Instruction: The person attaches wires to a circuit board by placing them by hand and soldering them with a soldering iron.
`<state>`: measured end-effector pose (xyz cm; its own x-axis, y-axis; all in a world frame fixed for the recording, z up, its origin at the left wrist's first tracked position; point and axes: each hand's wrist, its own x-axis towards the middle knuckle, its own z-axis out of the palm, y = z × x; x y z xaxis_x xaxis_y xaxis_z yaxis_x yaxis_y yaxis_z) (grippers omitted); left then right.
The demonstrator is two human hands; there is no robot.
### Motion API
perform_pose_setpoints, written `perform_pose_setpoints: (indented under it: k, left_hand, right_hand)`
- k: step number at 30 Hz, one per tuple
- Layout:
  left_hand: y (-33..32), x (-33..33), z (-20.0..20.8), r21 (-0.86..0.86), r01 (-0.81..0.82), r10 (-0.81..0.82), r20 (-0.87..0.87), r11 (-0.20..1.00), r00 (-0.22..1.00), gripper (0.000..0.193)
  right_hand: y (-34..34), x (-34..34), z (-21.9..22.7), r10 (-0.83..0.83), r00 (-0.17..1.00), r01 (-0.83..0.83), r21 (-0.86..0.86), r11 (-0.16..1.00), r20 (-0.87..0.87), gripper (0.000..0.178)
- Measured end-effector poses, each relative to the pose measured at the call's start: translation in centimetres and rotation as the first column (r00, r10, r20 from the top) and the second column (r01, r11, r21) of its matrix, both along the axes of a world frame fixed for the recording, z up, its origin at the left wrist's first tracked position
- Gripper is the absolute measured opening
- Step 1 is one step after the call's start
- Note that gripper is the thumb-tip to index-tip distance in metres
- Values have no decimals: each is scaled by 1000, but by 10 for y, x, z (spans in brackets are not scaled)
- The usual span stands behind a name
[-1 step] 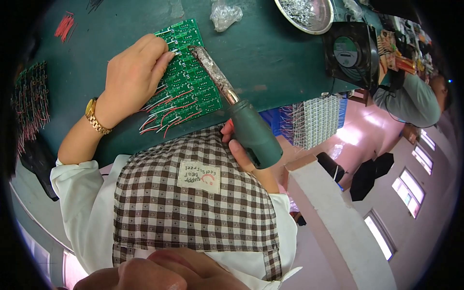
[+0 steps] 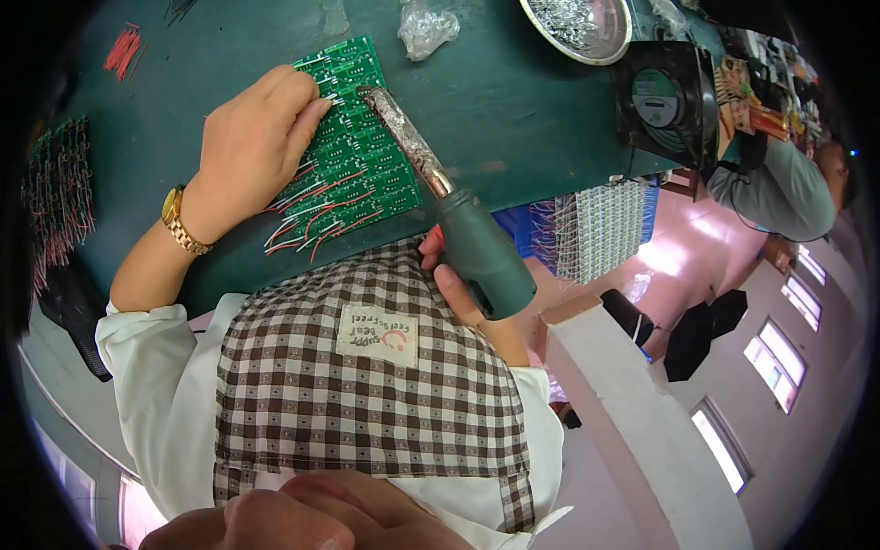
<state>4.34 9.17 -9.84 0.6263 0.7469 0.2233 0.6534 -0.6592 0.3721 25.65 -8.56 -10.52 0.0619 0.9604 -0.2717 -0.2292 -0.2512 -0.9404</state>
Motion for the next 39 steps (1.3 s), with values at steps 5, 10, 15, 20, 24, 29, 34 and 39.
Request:
perform_pose_setpoints:
  k: [5,10,15,20,24,29,34,39]
  left_hand:
    - [3,-5,24,-108,-33,18,-134,994,991,15]
    - [2,0,38,-117,-97,107,82,988,991,15]
    - [-3,19,16,-168,-8,20,67,986,998,14]
    - [-5,16,16,-216,-19,25,26,976,999,15]
    - [-3,15,18,-202,28,-19,43,979,999,15]
    - [1,16,14,-126,60,-57,27,990,998,16]
    - [2,19,9,-78,73,-75,-13,994,997,18]
    - [-1,18,8,-69,83,-84,-16,994,996,19]
  right_hand:
    - [-2,9,0,11,999,-10,-22,1000,38,38]
    - [-5,18,0,0,1000,0,-5,1000,5,38]
    - [-11,27,3,23,1000,-23,-32,999,-11,33]
    - [-11,34,7,125,992,-123,-61,991,31,30]
    - [-13,31,4,94,995,-95,-48,994,-13,29]
    - [-15,30,-3,87,996,-86,-36,996,7,30]
    - [-10,30,-1,80,996,-77,-85,993,35,28]
    - [-11,30,3,94,995,-89,-103,991,43,25]
